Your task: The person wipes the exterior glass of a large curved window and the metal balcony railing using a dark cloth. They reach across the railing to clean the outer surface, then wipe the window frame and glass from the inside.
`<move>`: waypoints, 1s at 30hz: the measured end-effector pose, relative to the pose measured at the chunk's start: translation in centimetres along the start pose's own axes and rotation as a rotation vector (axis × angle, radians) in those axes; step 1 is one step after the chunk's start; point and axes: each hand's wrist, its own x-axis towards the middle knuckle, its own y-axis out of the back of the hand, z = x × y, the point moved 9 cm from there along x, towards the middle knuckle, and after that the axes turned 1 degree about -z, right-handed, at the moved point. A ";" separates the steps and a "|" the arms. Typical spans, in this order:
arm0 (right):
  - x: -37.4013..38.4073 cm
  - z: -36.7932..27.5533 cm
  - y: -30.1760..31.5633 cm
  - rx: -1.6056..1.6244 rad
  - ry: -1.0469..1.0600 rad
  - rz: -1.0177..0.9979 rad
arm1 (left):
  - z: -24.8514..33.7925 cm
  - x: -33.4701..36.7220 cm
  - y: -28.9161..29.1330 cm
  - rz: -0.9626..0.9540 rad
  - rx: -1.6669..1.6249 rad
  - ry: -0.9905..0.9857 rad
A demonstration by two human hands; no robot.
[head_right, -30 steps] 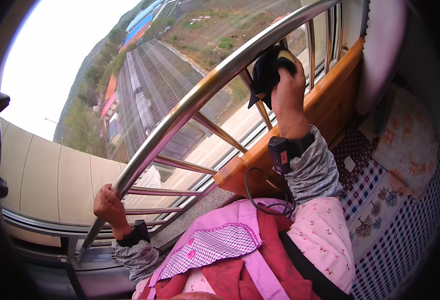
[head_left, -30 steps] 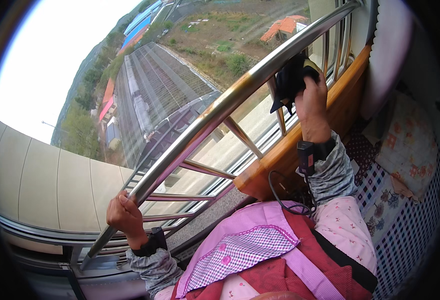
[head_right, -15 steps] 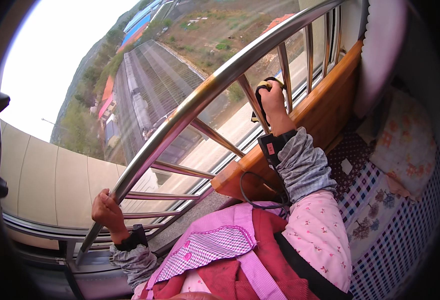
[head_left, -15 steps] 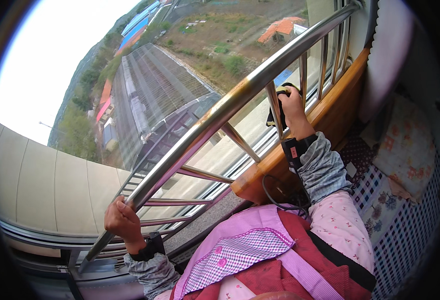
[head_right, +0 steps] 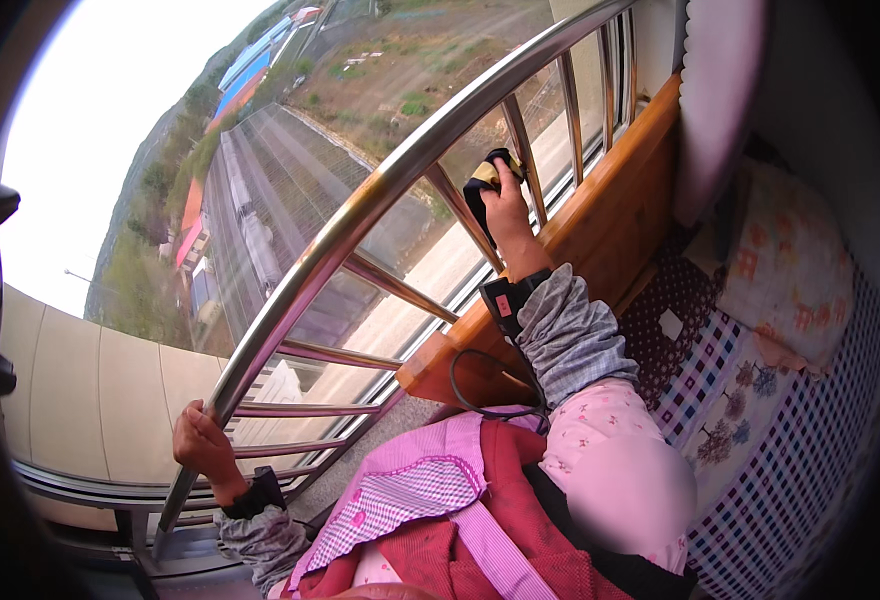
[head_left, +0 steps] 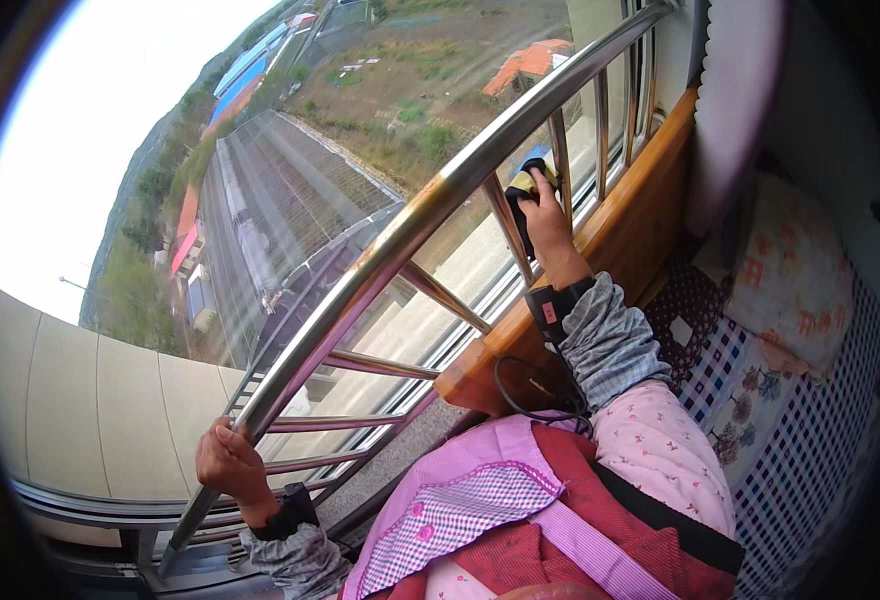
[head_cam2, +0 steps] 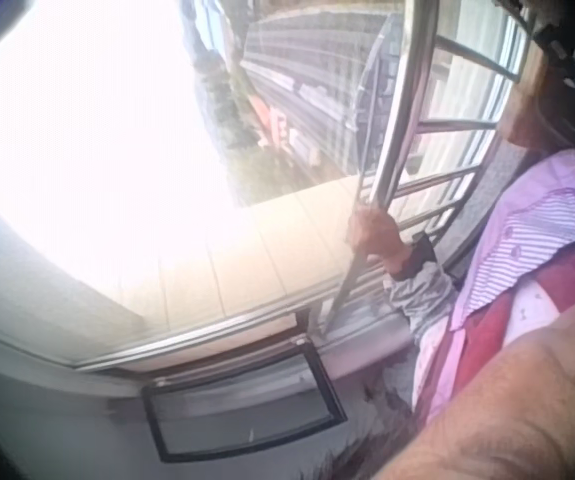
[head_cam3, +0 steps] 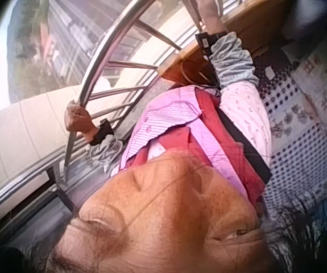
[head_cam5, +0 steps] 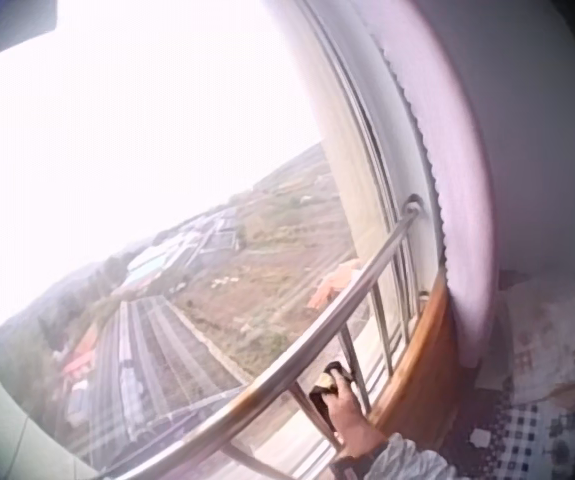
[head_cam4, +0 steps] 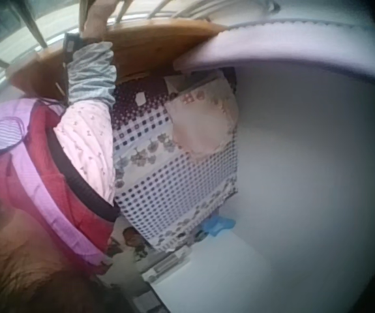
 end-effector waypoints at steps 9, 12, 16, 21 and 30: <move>-4.5 -4.0 3.1 0.562 -0.164 -0.022 | 0.9 0.5 0.4 0.033 -0.010 -0.033; -5.6 -7.8 4.2 0.579 -0.037 -0.010 | 0.7 0.6 0.3 -0.010 0.003 0.019; -7.7 -13.3 3.6 0.545 0.091 -0.178 | 1.2 0.8 0.8 0.059 -0.042 -0.039; -13.8 -18.3 -1.1 0.546 0.127 -0.578 | 5.2 -1.2 3.2 0.262 -0.073 -0.040; -30.3 -20.8 -13.2 -0.149 0.561 -1.475 | 17.8 -13.4 -9.8 -0.863 -2.475 1.033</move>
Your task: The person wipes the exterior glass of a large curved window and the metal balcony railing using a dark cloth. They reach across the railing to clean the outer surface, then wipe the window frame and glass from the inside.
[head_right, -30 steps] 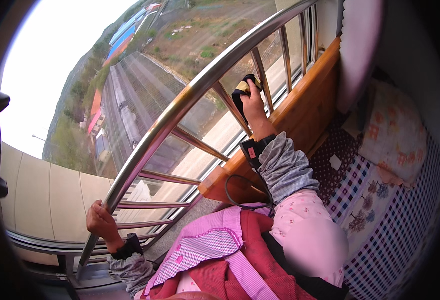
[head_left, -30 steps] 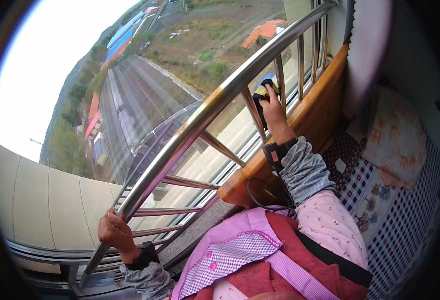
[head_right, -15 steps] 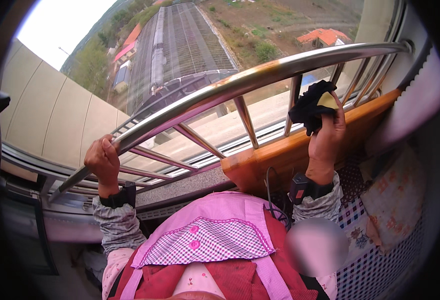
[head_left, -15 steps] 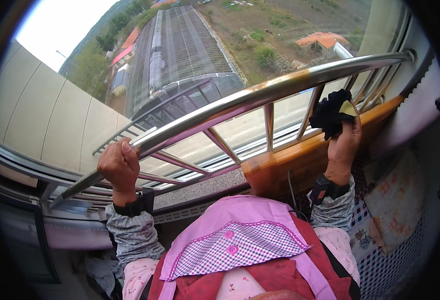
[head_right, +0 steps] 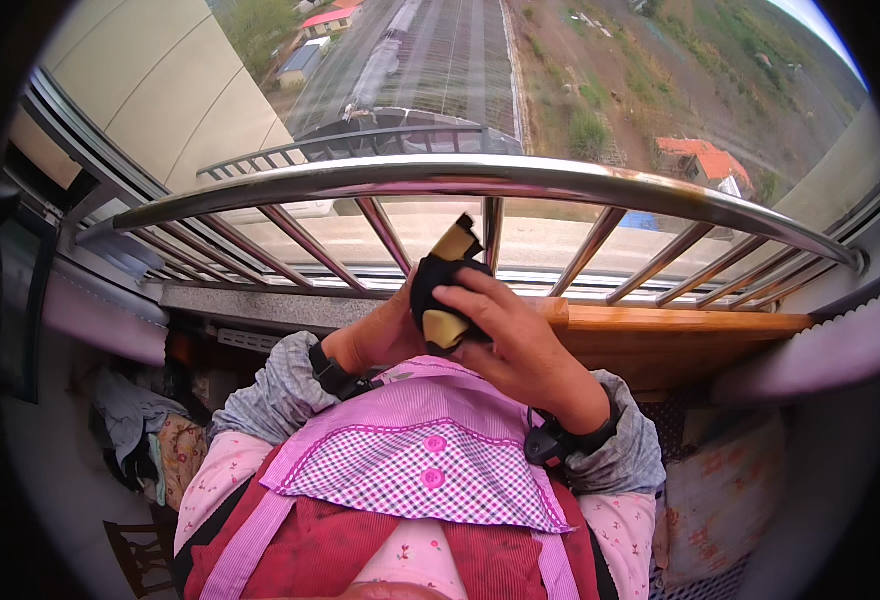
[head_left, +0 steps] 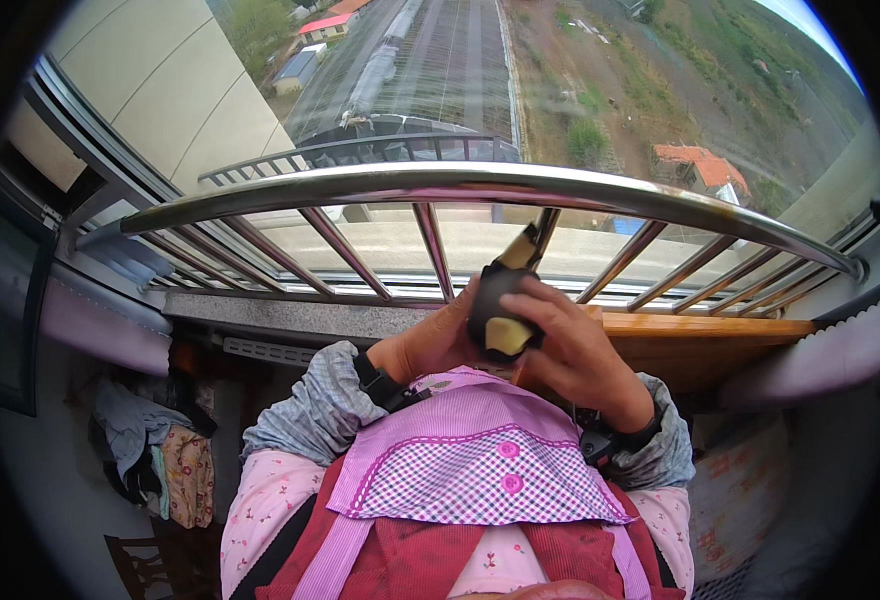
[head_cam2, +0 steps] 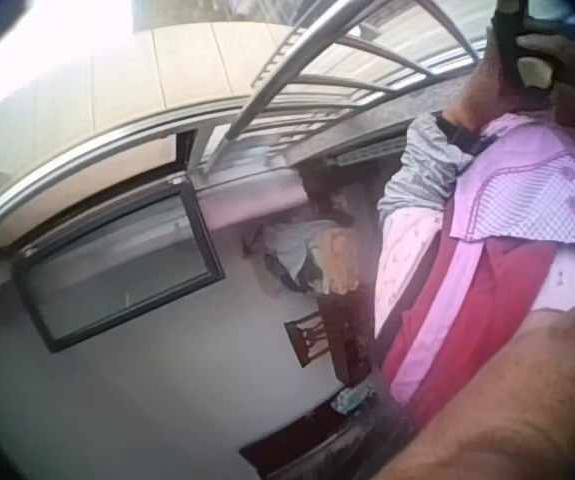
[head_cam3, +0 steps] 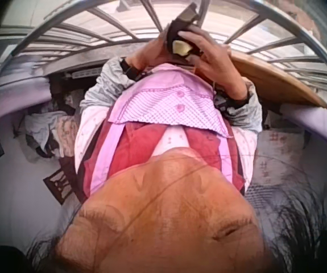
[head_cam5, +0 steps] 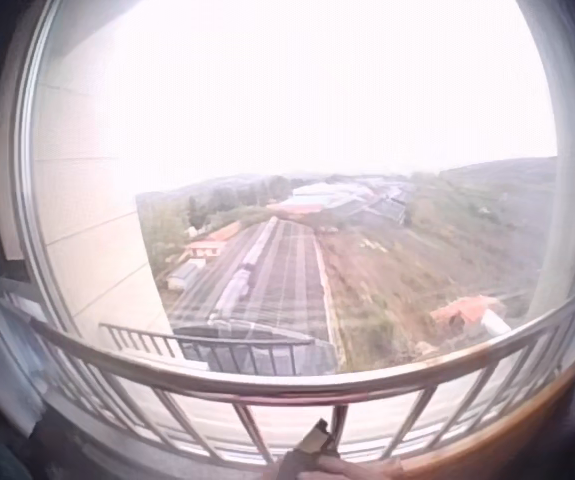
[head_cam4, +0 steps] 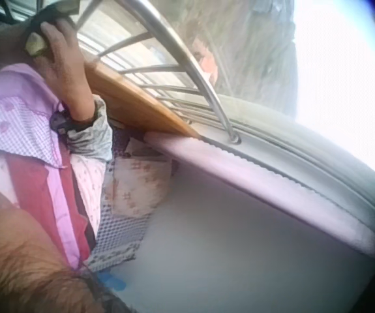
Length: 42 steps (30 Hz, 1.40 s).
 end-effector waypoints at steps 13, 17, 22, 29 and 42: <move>1.9 -1.7 21.6 -0.878 0.063 0.766 | 5.9 -7.3 13.5 0.618 -0.328 -0.466; 2.6 3.5 25.0 -0.891 -0.063 0.807 | 5.3 -4.9 16.2 0.542 -0.357 -0.462; 1.3 5.6 25.5 -0.777 -0.053 0.841 | 4.0 -1.1 19.0 0.654 -0.249 -0.264; 1.5 5.0 25.2 -0.789 -0.069 0.869 | 5.1 3.6 17.3 0.509 0.262 0.056; 0.9 6.1 25.7 -0.620 -0.099 0.874 | 14.2 0.2 11.4 0.266 0.337 -0.637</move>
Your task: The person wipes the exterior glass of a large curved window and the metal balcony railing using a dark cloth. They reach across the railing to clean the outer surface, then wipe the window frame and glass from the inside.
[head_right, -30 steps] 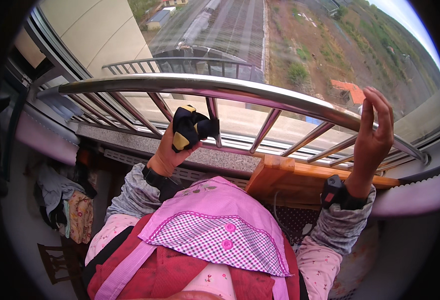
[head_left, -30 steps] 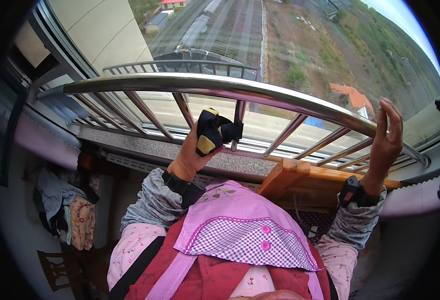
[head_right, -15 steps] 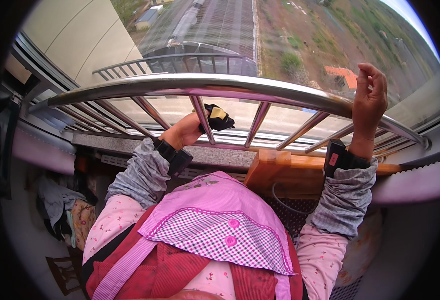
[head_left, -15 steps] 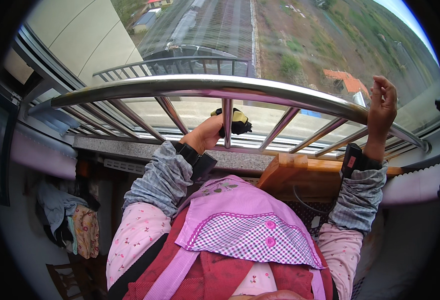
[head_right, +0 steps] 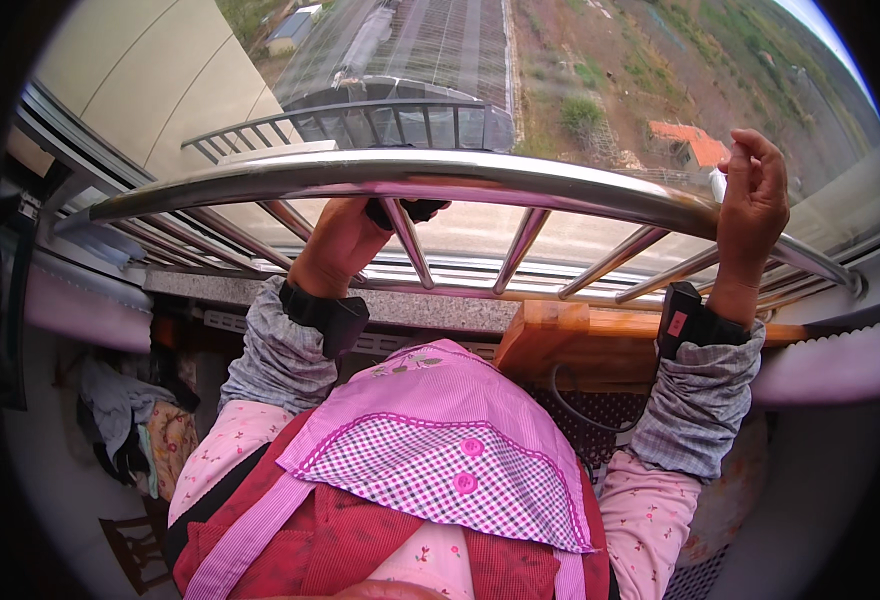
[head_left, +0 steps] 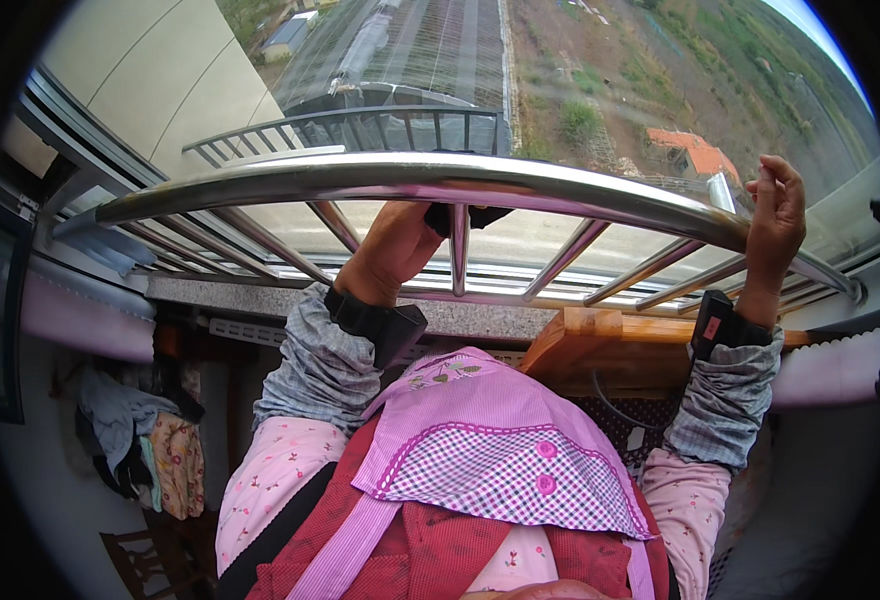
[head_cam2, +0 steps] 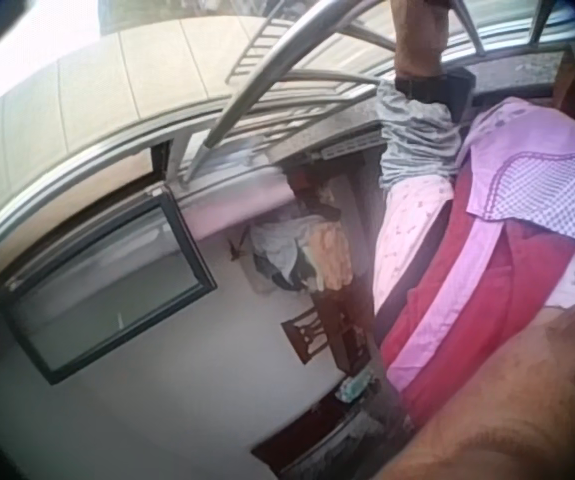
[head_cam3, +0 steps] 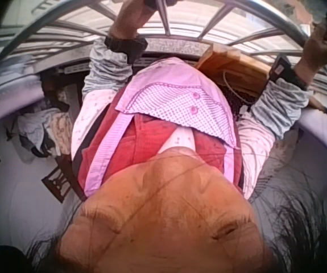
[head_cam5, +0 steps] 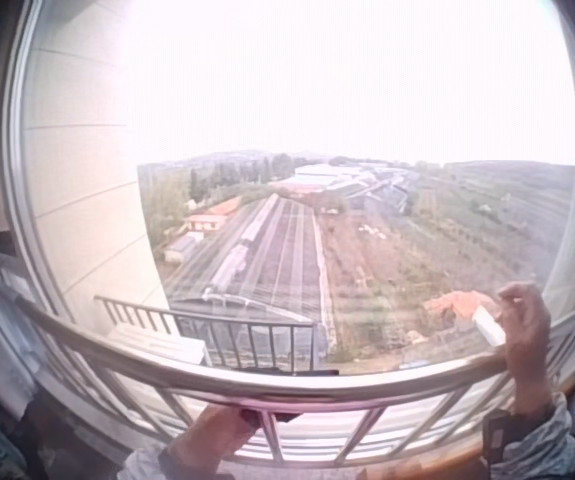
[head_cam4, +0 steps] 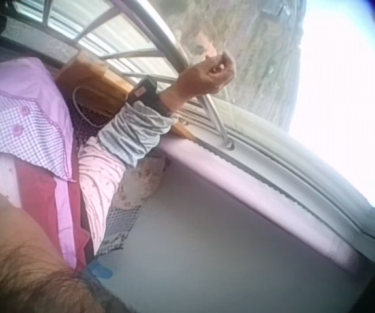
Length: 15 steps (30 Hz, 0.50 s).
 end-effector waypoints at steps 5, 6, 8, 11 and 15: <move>-0.1 -0.2 0.0 -0.014 -0.001 0.029 | -9.0 -2.8 3.0 0.165 0.165 0.545; -0.1 -0.2 0.0 -0.017 -0.008 0.035 | -10.6 -3.1 2.7 0.130 0.149 0.605; -0.1 -0.4 0.0 -0.017 -0.008 0.038 | -12.7 -3.9 3.0 0.089 0.254 0.726; -0.1 -0.6 0.0 -0.052 0.001 0.040 | -13.2 -2.7 2.6 0.072 0.063 0.746; -0.1 -0.6 0.0 -0.056 0.003 0.031 | -8.2 0.6 -1.8 -0.252 -0.024 0.445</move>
